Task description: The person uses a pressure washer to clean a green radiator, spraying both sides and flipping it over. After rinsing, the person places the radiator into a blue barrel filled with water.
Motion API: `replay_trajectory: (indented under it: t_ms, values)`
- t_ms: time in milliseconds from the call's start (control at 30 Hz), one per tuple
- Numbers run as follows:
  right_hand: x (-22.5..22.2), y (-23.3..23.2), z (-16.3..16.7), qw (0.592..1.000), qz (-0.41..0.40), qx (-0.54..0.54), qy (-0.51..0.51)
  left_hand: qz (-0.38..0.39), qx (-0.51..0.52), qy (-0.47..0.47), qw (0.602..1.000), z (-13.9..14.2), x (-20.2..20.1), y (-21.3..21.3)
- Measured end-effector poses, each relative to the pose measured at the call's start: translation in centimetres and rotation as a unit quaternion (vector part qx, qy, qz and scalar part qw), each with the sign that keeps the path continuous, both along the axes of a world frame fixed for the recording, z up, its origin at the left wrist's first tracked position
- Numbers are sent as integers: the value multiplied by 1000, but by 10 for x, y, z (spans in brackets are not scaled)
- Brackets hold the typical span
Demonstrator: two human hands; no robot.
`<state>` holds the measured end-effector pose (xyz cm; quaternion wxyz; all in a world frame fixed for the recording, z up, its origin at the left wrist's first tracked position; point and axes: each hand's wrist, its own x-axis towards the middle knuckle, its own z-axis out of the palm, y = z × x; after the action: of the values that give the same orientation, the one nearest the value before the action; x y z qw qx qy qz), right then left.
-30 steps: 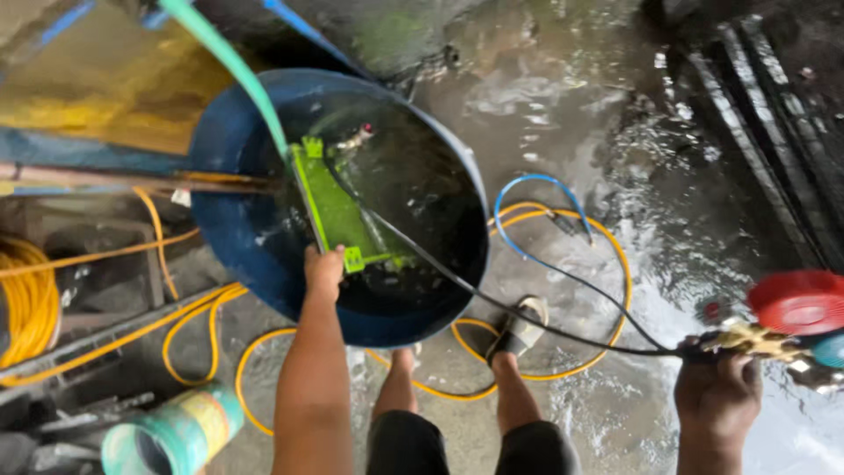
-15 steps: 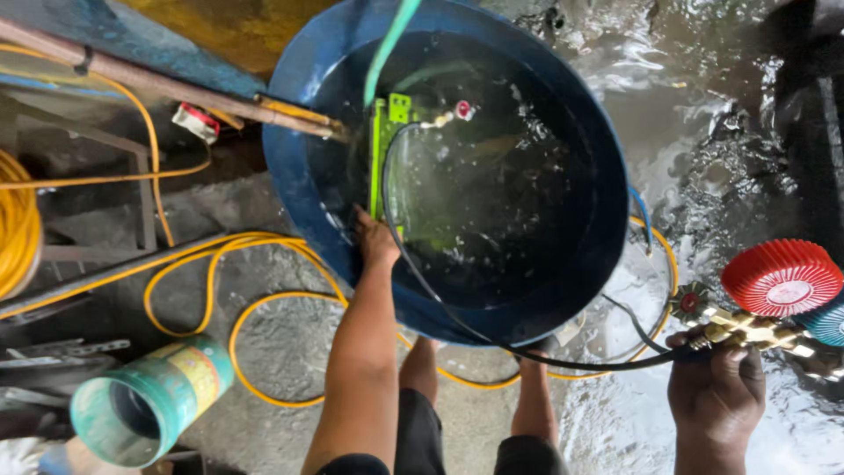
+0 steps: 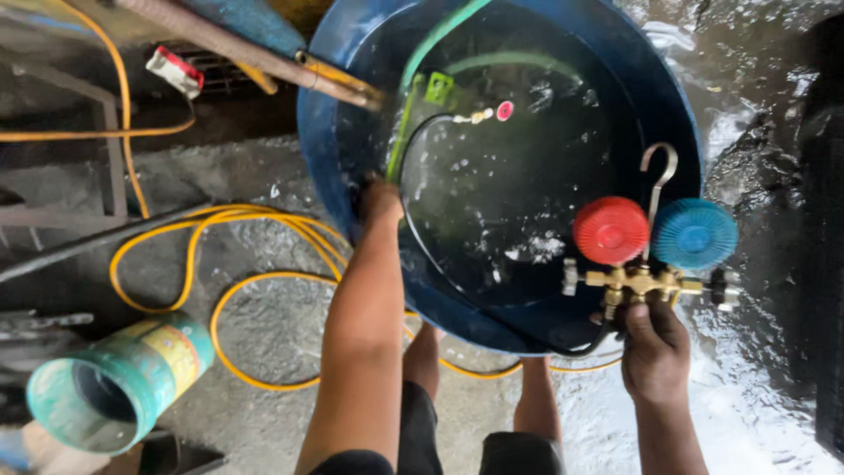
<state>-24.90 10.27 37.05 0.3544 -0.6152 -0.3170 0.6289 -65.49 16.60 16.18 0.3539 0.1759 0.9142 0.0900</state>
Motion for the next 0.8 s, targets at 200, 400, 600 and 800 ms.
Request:
replay_trajectory:
  t_ms: [200, 400, 600, 800]
  values:
    - [-51, -38, 15, 992, 73, -104, -5, -68, 326, 9, 943, 139, 6, -46]
    - [-147, -106, 12, 982, 86, -157, 53, 5, 317, -395, 862, 251, 42, -124]
    - [-256, -190, 13, 984, 69, -123, 108, 35, 214, -179, 960, 282, -18, -173]
    - [-286, -257, -23, 925, 252, -258, 118, -22, 190, -338, 921, 242, -100, -210]
